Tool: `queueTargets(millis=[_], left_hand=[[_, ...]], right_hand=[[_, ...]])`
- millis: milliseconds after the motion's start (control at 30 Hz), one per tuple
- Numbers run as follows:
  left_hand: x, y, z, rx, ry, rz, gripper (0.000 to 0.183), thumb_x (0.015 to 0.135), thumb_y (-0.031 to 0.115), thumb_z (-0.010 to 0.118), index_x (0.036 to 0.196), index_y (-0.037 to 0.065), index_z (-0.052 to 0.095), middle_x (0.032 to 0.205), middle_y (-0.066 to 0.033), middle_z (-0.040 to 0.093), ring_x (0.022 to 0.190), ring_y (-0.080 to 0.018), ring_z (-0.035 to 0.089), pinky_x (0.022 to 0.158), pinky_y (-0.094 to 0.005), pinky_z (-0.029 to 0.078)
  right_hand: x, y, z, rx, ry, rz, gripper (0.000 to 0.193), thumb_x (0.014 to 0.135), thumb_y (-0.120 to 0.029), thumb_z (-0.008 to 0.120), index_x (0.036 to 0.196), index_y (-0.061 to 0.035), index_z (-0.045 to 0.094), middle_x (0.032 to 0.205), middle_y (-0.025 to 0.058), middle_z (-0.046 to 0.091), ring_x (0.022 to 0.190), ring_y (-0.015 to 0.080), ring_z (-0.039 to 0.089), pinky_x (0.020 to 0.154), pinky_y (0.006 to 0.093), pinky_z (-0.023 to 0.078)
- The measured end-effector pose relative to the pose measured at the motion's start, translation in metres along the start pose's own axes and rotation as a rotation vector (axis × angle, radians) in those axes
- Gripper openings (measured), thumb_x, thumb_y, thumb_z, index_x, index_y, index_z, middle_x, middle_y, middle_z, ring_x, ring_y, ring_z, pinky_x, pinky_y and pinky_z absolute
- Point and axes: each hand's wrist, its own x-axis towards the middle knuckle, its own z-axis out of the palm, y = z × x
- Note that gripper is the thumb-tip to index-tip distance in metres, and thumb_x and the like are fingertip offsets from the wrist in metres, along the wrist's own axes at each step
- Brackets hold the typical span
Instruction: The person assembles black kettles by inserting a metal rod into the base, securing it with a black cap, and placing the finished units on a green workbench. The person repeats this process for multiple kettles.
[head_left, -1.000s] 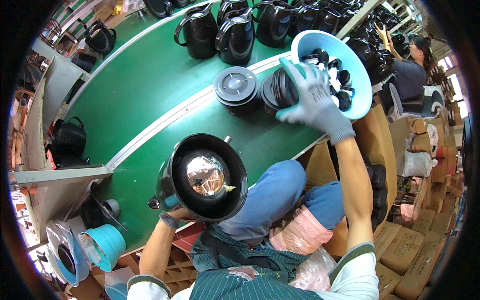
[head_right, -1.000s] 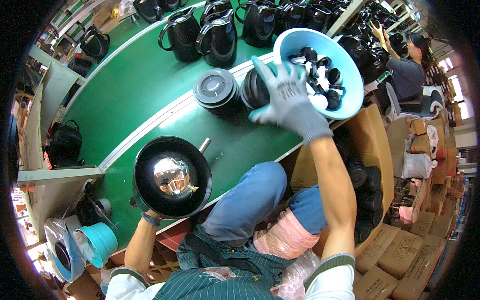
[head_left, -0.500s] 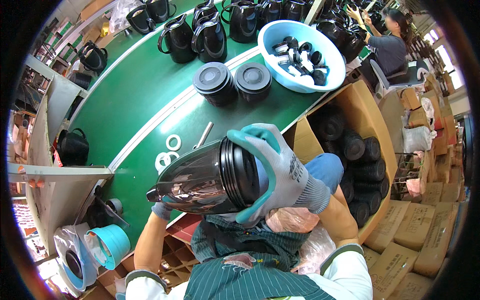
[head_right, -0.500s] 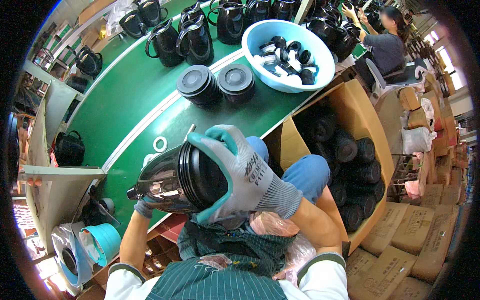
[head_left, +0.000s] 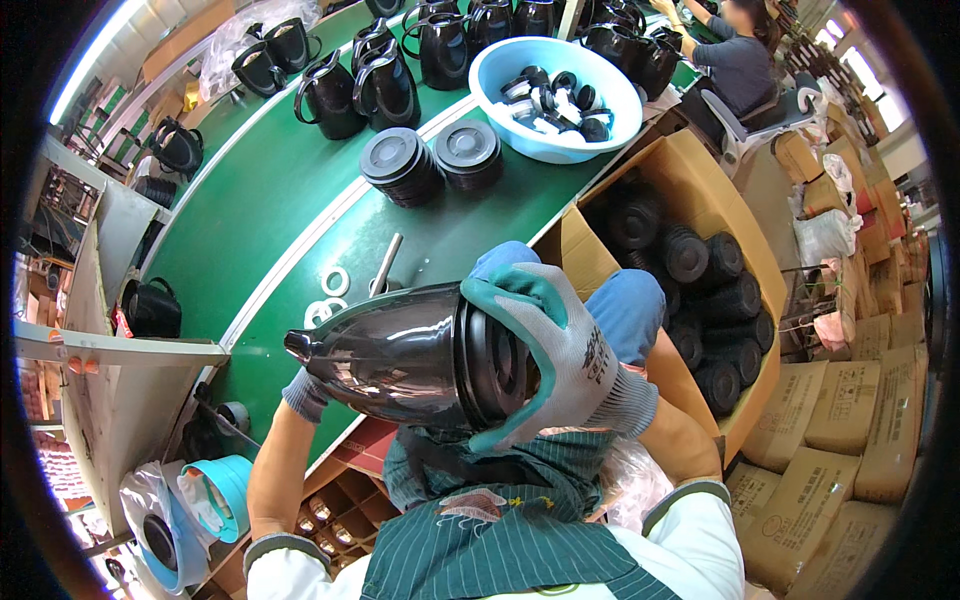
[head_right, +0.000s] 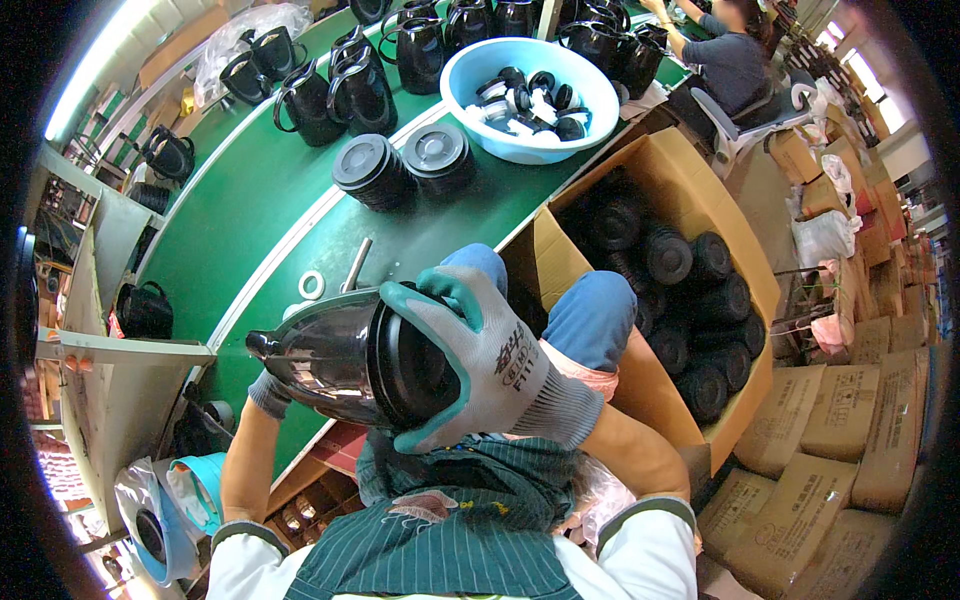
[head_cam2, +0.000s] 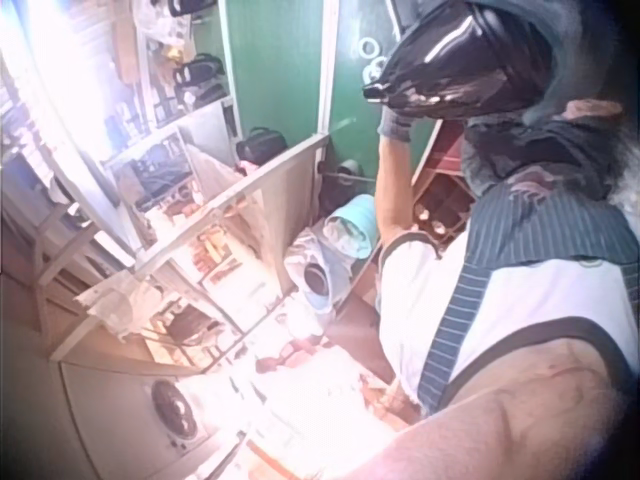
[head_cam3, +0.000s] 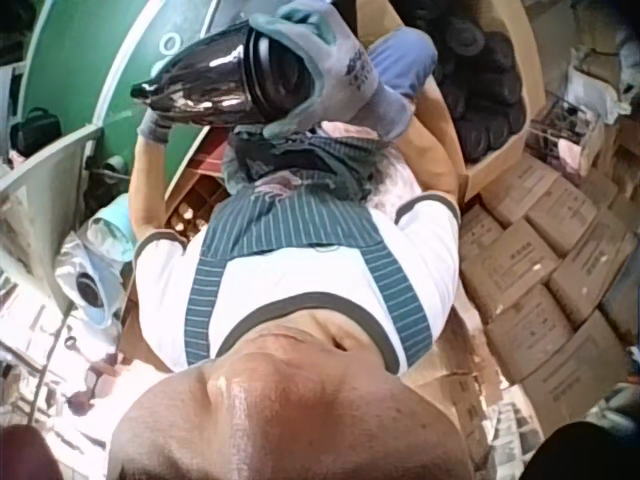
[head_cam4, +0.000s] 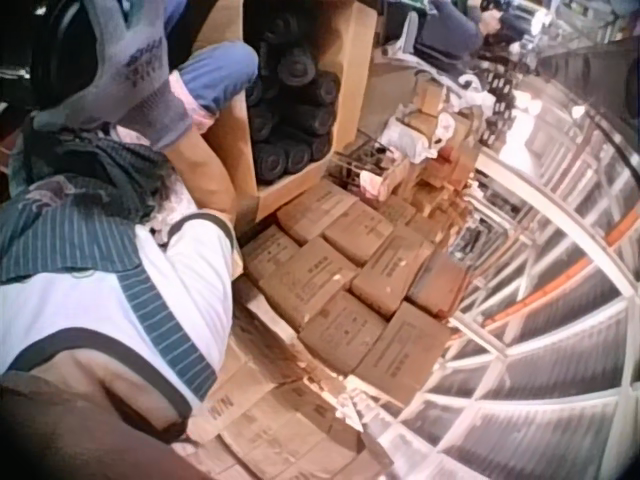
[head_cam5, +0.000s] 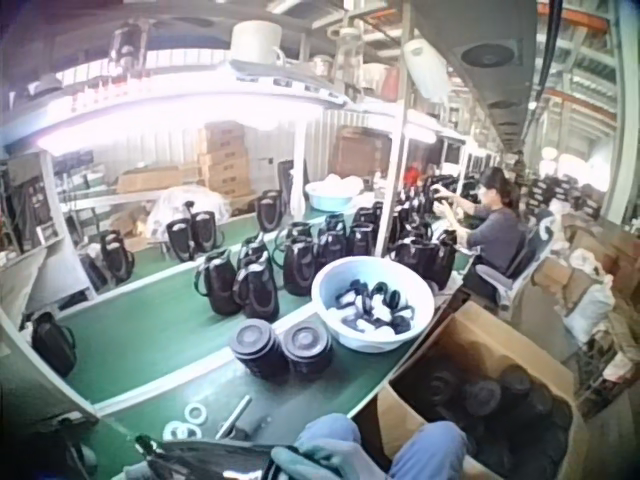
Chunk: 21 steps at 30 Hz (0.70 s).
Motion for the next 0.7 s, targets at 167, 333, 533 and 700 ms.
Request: queueTargets(millis=[167,333,533,700], left_hand=[[0.011,0.021,0.066,-0.21,-0.272,-0.181,0.059,0.106,0.032,0.053,0.156,0.002,0.043,0.157,-0.0203,0.048,0.137,-0.0373,0.055,0.116,-0.0545,0.045],[0.013,0.03,0.089,-0.026,-0.176,-0.132,0.058,0.105,0.023,0.06,0.157,0.005,0.041,0.158,-0.0147,0.048,0.137,-0.0289,0.055,0.117,-0.0445,0.046],[0.015,0.02,0.071,-0.168,-0.151,-0.137,0.058,0.107,0.026,0.057,0.158,0.005,0.04,0.157,-0.013,0.05,0.136,-0.0292,0.055,0.117,-0.0444,0.046],[-0.006,0.046,0.125,1.386,0.498,0.515,0.029,0.085,0.02,0.07,0.108,0.005,0.08,0.11,-0.0113,0.077,0.11,-0.0218,0.07,0.099,-0.0363,0.053]], right_hand=[[-0.006,-0.005,-0.012,-0.135,-0.066,-0.058,0.123,0.053,-0.069,0.093,0.15,-0.0051,0.051,0.138,0.0199,0.047,0.128,0.0385,0.05,0.106,0.0489,0.046],[-0.005,-0.008,-0.008,-0.08,-0.04,-0.049,0.12,0.05,-0.067,0.095,0.146,-0.0064,0.057,0.134,0.0183,0.048,0.128,0.0377,0.049,0.105,0.0477,0.046],[-0.005,-0.002,-0.002,-0.055,0.023,-0.037,0.12,0.047,-0.064,0.098,0.143,-0.0043,0.058,0.133,0.018,0.049,0.122,0.0374,0.054,0.102,0.0461,0.048],[-0.017,0.052,0.009,0.489,-0.05,0.443,0.103,0.069,-0.054,0.09,0.151,-0.0082,0.05,0.135,0.0183,0.056,0.114,0.0252,0.061,0.093,0.0374,0.053]])
